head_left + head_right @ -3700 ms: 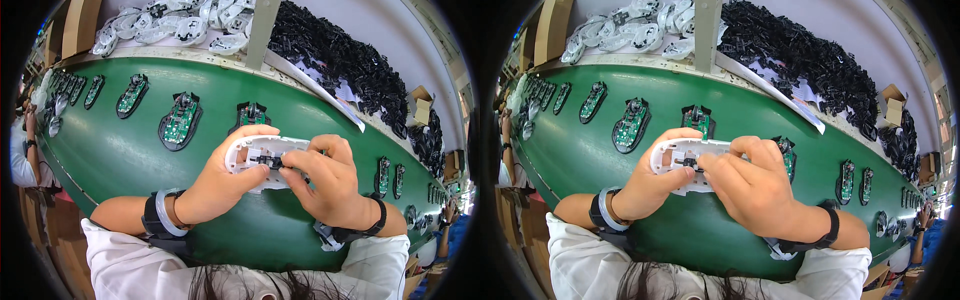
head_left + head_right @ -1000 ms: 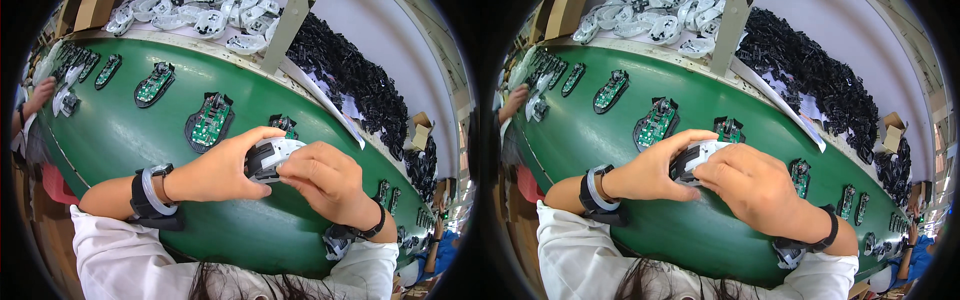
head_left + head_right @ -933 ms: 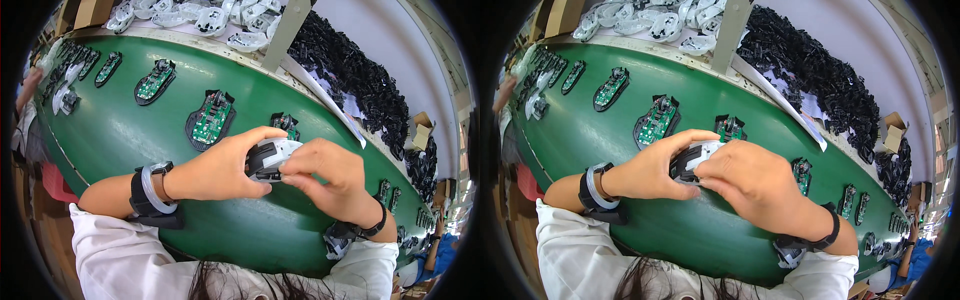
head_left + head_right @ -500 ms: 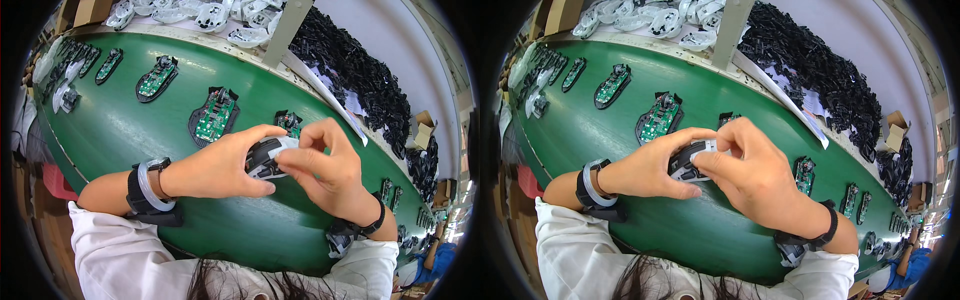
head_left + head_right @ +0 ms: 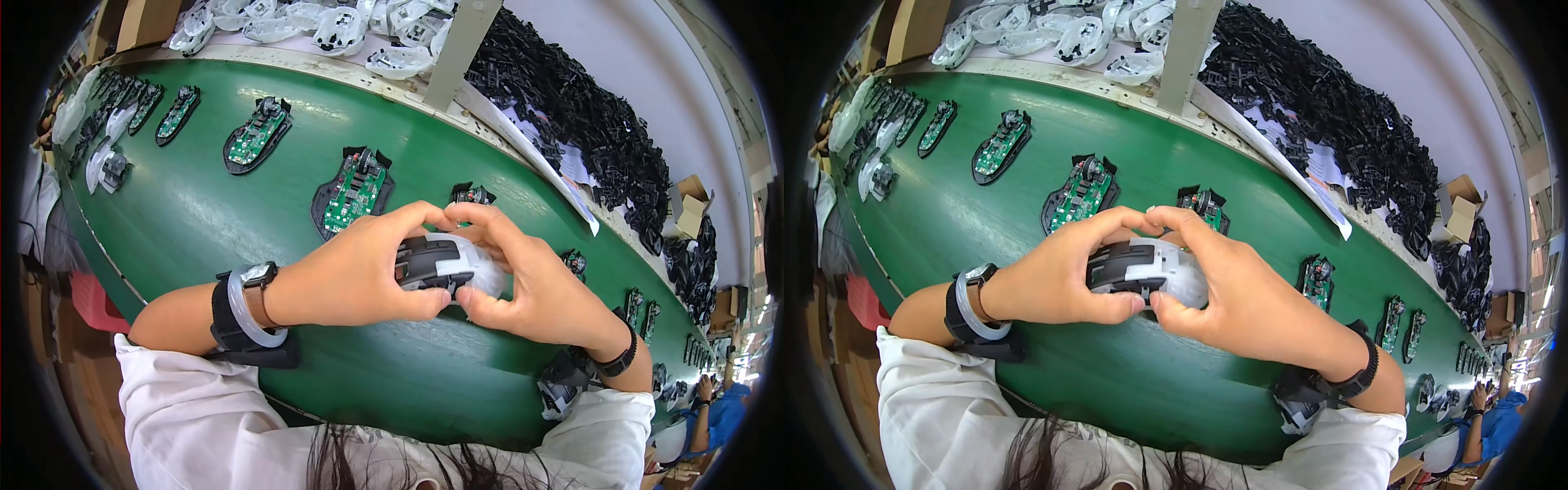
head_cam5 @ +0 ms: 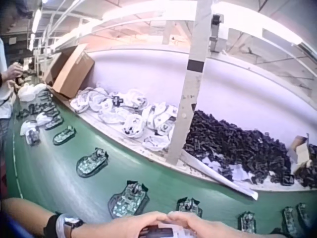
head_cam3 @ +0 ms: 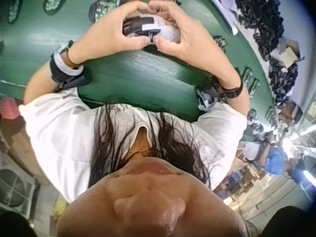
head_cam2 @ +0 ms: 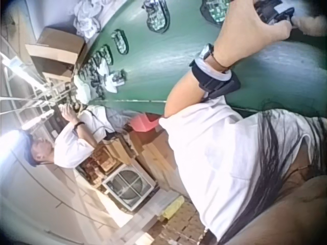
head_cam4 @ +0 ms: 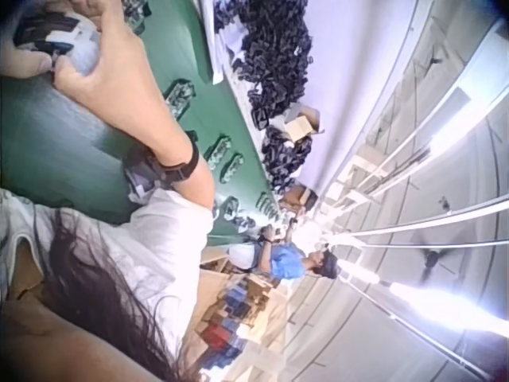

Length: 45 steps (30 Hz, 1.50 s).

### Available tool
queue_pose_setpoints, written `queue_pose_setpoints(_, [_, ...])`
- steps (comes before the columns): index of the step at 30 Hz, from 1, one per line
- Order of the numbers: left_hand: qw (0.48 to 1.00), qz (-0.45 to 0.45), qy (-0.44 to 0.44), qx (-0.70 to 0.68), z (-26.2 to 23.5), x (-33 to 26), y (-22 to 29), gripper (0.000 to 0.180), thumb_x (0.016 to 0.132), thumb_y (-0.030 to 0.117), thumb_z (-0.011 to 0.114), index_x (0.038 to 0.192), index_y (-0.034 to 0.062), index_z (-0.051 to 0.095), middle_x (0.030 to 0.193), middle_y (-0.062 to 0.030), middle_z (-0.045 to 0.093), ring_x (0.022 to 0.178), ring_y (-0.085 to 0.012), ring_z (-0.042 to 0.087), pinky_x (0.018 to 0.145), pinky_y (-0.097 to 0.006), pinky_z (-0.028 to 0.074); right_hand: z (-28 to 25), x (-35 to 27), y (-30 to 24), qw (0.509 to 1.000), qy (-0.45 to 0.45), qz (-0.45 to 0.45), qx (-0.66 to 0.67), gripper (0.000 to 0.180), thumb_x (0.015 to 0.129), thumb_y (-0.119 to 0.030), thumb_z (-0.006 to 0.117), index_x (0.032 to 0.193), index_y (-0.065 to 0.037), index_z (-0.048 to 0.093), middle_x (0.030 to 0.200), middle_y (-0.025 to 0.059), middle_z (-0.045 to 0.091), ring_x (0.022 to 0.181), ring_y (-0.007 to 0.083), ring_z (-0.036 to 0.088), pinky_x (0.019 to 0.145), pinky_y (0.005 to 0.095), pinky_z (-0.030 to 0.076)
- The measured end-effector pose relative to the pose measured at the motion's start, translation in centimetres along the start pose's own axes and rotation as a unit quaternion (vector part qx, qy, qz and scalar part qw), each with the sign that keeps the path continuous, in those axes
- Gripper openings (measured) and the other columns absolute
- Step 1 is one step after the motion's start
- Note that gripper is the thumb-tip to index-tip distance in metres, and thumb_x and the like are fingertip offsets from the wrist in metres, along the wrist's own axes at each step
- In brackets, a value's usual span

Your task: The person assembles electronic devices by inserting small black components into white plastic casings. They repeatedly pick up a casing, insert a component, and place the finished unit on a green table. The process is repetitive and involves handling multiple identical units.

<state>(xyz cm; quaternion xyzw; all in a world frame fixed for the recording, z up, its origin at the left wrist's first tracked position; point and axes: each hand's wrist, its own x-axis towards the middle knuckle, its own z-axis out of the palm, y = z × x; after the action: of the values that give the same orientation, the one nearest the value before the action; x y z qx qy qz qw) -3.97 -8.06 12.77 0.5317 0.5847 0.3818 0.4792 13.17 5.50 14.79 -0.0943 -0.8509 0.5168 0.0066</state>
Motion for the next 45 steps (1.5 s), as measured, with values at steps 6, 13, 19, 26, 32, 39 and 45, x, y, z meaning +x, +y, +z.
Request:
queue_pose_setpoints(6, [0.994, 0.081, -0.003, 0.074, 0.3, 0.2, 0.2, 0.067, 0.067, 0.015, 0.075, 0.123, 0.0006, 0.041, 0.106, -0.0158, 0.062, 0.093, -0.0252, 0.064, 0.081, -0.033, 0.050, 1.2, -0.9, 0.0, 0.986, 0.024, -0.041, -0.160, 0.087, 0.070, -0.011, 0.069, 0.139, -0.003, 0.017, 0.119, 0.0255, 0.053, 0.100, 0.0399, 0.059, 0.081, 0.0415, 0.050])
queue_pose_setpoints(13, [0.952, 0.245, -0.114, 0.146, 2.2, -1.0, 0.6, 0.086, 0.069, 0.030, 0.079, 0.136, 0.0028, 0.032, 0.134, -0.0201, 0.041, 0.124, -0.0344, 0.042, 0.103, -0.041, 0.035, 1.6, -6.6, -5.1, 0.951, -0.028, 0.102, -0.290, 0.081, 0.076, -0.031, 0.070, 0.137, 0.001, 0.026, 0.106, 0.0245, 0.056, 0.078, 0.0385, 0.063, 0.062, 0.0424, 0.053])
queue_pose_setpoints(19, [0.930, 0.190, 0.099, 0.300, -3.5, 3.5, 1.6, 0.050, 0.072, 0.014, 0.074, 0.118, 0.0060, 0.054, 0.118, -0.0116, 0.056, 0.098, -0.0214, 0.057, 0.081, -0.033, 0.045, 0.2, -13.9, -2.9, 0.929, 0.012, 0.211, -0.303, 0.080, 0.079, -0.053, 0.063, 0.135, -0.002, 0.036, 0.090, 0.0185, 0.059, 0.061, 0.0339, 0.062, 0.054, 0.0402, 0.052])
queue_pose_setpoints(26, [0.824, 0.148, 0.185, 0.515, -17.8, 16.6, -5.0, 0.046, 0.069, 0.016, 0.070, 0.111, 0.0004, 0.059, 0.100, -0.0173, 0.065, 0.085, -0.0330, 0.064, 0.078, -0.039, 0.050, 0.0, -12.1, -2.8, 0.956, 0.033, 0.108, -0.271, 0.050, 0.086, -0.034, 0.060, 0.124, -0.003, 0.046, 0.088, 0.0151, 0.061, 0.074, 0.0340, 0.062, 0.064, 0.0404, 0.053])
queue_pose_setpoints(32, [0.819, 0.070, 0.236, 0.519, -16.1, 15.7, -5.4, 0.029, 0.070, 0.013, 0.068, 0.095, -0.0008, 0.061, 0.080, -0.0175, 0.064, 0.081, -0.0285, 0.063, 0.074, -0.037, 0.049, -6.0, -10.9, 3.9, 0.942, 0.245, 0.149, -0.172, 0.029, 0.081, -0.019, 0.064, 0.102, 0.002, 0.062, 0.070, 0.0168, 0.064, 0.064, 0.0282, 0.064, 0.062, 0.0359, 0.050])
queue_pose_setpoints(39, [0.856, 0.183, 0.347, 0.337, -11.7, 7.1, -0.6, 0.018, 0.071, 0.003, 0.064, 0.087, 0.0016, 0.056, 0.090, -0.0107, 0.060, 0.081, -0.0180, 0.057, 0.077, -0.025, 0.044, -17.4, -10.4, 18.0, 0.796, 0.394, 0.285, -0.359, 0.023, 0.072, -0.012, 0.068, 0.092, -0.001, 0.067, 0.085, 0.0178, 0.066, 0.080, 0.0319, 0.064, 0.074, 0.0403, 0.049])
queue_pose_setpoints(45, [0.890, 0.246, 0.345, 0.168, -5.2, 1.2, 0.6, 0.012, 0.073, 0.001, 0.064, 0.081, 0.0049, 0.056, 0.094, -0.0072, 0.057, 0.088, -0.0131, 0.054, 0.082, -0.026, 0.042, -17.9, -9.2, 20.6, 0.810, 0.378, 0.273, -0.355, 0.019, 0.069, -0.014, 0.067, 0.082, 0.000, 0.067, 0.076, 0.0191, 0.065, 0.075, 0.0347, 0.064, 0.069, 0.0403, 0.050])
